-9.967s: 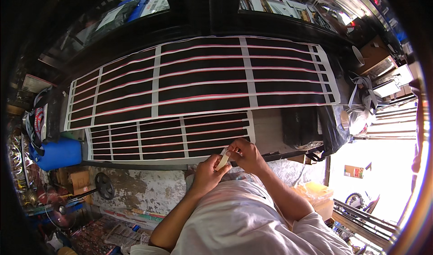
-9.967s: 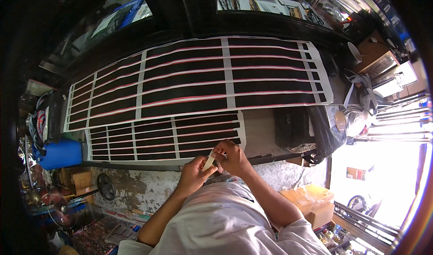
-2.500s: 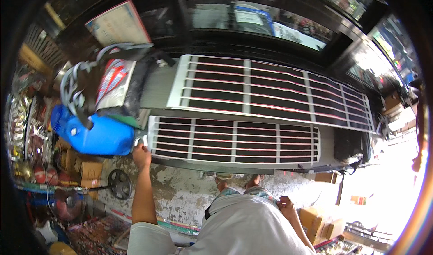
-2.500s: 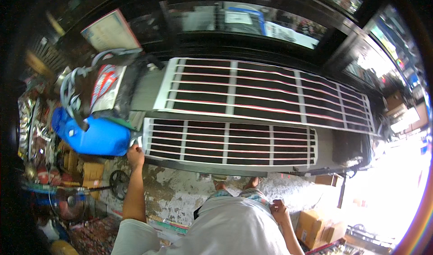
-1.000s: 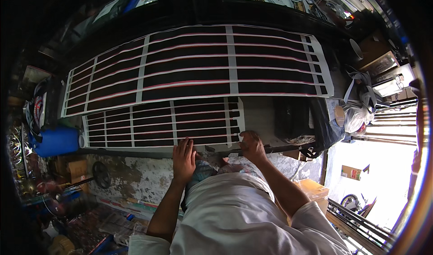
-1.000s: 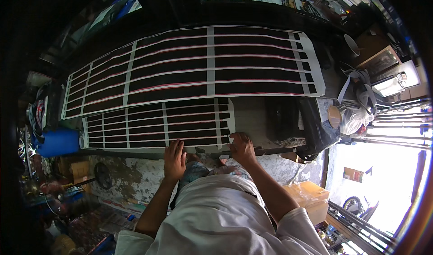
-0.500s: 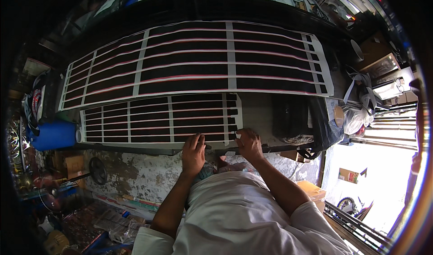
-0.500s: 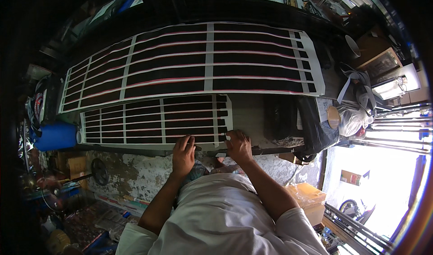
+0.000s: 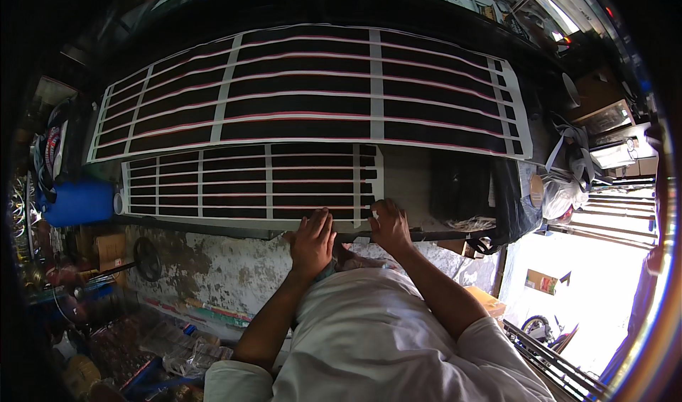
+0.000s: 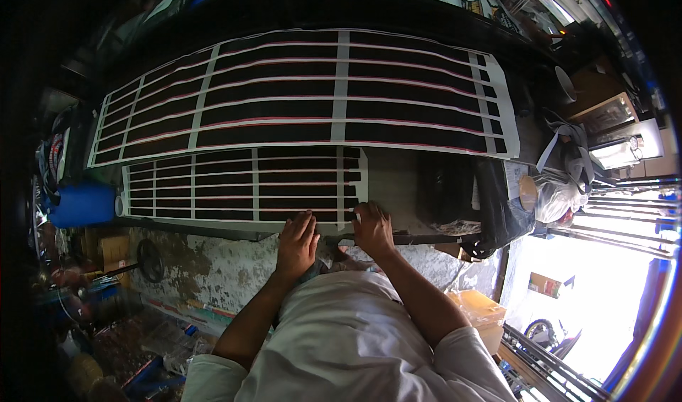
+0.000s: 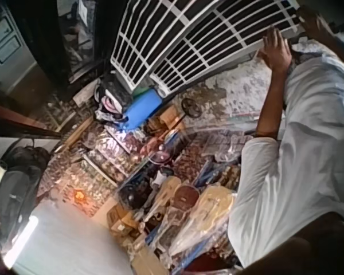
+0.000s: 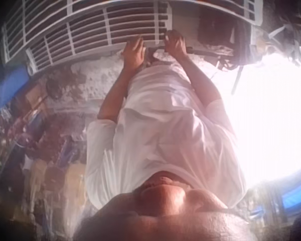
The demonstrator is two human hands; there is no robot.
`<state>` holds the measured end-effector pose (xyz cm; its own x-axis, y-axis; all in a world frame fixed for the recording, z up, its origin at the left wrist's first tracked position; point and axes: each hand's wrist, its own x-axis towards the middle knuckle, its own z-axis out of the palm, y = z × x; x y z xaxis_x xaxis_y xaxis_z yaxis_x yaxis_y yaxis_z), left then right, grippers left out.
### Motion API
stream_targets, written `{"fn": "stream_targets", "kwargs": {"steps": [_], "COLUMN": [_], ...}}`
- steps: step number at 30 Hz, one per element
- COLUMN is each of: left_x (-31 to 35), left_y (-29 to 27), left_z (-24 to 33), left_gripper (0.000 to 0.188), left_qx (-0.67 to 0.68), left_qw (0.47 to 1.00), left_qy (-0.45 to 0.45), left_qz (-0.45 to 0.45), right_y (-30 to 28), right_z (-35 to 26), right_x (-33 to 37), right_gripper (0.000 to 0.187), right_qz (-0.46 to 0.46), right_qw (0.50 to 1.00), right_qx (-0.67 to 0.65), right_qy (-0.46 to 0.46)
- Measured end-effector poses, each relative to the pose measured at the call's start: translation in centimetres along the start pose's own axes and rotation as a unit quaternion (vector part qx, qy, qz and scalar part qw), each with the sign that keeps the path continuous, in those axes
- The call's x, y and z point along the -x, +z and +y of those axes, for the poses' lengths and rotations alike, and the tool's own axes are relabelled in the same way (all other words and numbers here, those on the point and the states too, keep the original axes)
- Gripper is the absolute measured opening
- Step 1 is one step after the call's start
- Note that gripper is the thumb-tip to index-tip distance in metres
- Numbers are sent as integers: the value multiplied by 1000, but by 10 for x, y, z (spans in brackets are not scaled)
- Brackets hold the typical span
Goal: The person aligns and secures white plastic strips onto a black slatted grille using white tape. They repeatedly position the strips, press them down, and apply tape to hold them in place on a workbench.
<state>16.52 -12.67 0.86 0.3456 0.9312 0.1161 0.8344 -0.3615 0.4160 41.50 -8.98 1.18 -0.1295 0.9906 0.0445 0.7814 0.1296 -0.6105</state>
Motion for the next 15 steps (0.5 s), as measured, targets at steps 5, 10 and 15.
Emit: {"fn": "stream_targets", "kwargs": {"steps": [5,10,15], "left_x": [1,-3,5], "left_y": [6,2,-3], "left_z": [7,8,-16], "left_gripper": [54,52,46], "left_qx": [0,30,108], "left_qw": [999,999,992], "left_qy": [32,13,14], "left_qz": [-21,-15,55], "right_y": [10,17,19], "right_z": [2,2,3], "right_x": [-5,-7,-8], "right_gripper": [26,24,21], "right_qz": [-22,-2,13], "right_qw": [997,990,989], "right_qx": [-61,-113,-117], "right_qy": [37,85,85]}}
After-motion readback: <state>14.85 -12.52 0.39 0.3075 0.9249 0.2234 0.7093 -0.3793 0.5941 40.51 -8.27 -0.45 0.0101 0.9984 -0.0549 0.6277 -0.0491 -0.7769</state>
